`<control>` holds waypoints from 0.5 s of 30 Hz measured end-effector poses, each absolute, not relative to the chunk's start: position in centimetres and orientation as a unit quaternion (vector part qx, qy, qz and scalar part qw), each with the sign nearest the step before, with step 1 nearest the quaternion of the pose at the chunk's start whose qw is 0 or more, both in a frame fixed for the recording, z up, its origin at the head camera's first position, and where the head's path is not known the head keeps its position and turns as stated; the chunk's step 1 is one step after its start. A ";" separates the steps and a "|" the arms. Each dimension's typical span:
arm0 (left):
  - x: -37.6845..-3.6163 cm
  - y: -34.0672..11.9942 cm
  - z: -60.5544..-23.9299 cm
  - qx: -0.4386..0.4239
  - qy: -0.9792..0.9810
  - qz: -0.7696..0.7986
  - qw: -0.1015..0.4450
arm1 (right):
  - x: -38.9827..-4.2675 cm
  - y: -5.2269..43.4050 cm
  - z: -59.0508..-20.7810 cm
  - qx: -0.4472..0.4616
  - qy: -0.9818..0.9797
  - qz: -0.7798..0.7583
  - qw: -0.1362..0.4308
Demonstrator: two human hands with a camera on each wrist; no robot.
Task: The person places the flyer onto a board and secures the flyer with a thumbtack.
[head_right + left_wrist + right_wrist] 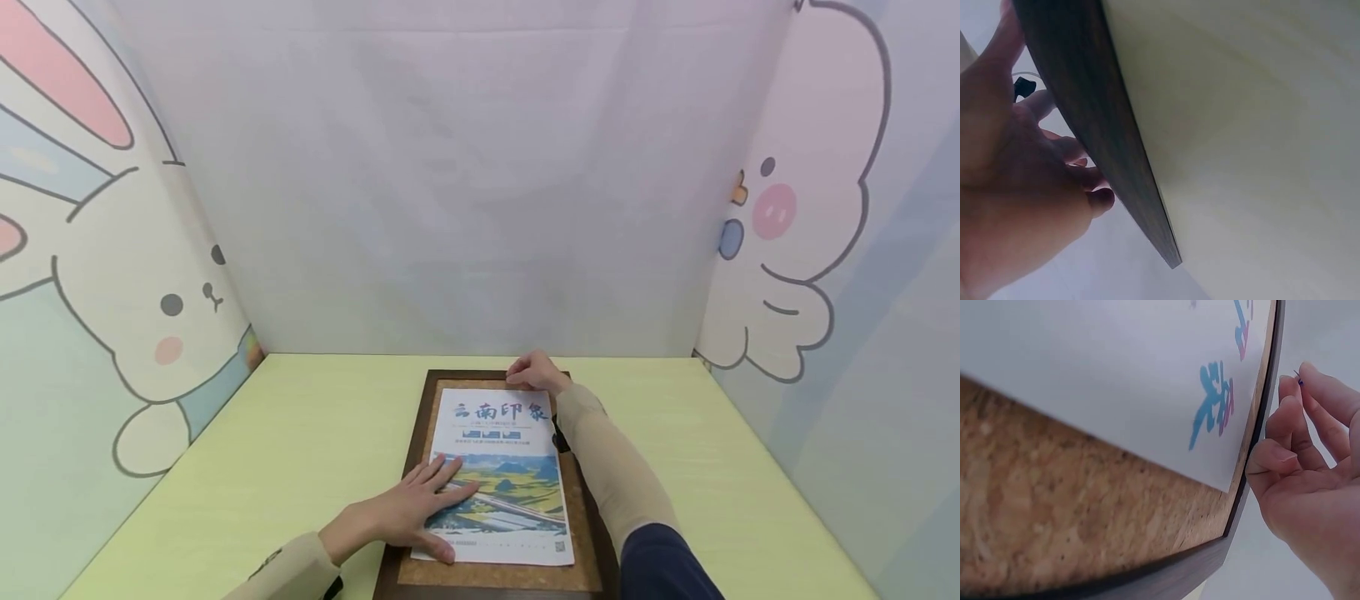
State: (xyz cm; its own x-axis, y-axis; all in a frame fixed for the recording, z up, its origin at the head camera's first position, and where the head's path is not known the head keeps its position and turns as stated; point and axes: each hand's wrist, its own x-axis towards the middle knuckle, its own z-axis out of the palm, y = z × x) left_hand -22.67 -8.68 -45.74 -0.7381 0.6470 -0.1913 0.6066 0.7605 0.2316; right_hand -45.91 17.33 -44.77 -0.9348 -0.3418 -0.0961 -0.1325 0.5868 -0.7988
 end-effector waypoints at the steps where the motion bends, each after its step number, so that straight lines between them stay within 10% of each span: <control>1: -22.7 -8.7 -45.7 0.337 0.929 0.076 0.132 | -45.9 17.2 -44.8 -0.136 0.884 -0.429 0.124; 15: -22.7 -8.5 -45.5 0.332 0.930 0.070 0.140 | -46.1 15.7 -44.7 -0.190 0.898 -0.371 0.141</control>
State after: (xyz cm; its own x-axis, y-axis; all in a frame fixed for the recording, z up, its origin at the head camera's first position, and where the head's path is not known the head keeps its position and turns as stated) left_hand -22.74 -8.47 -45.55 -0.7403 0.6375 -0.2137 0.5986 0.7696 0.2221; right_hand -46.05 15.66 -44.71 -0.8885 -0.4449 -0.1123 -0.2361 0.6532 -0.7194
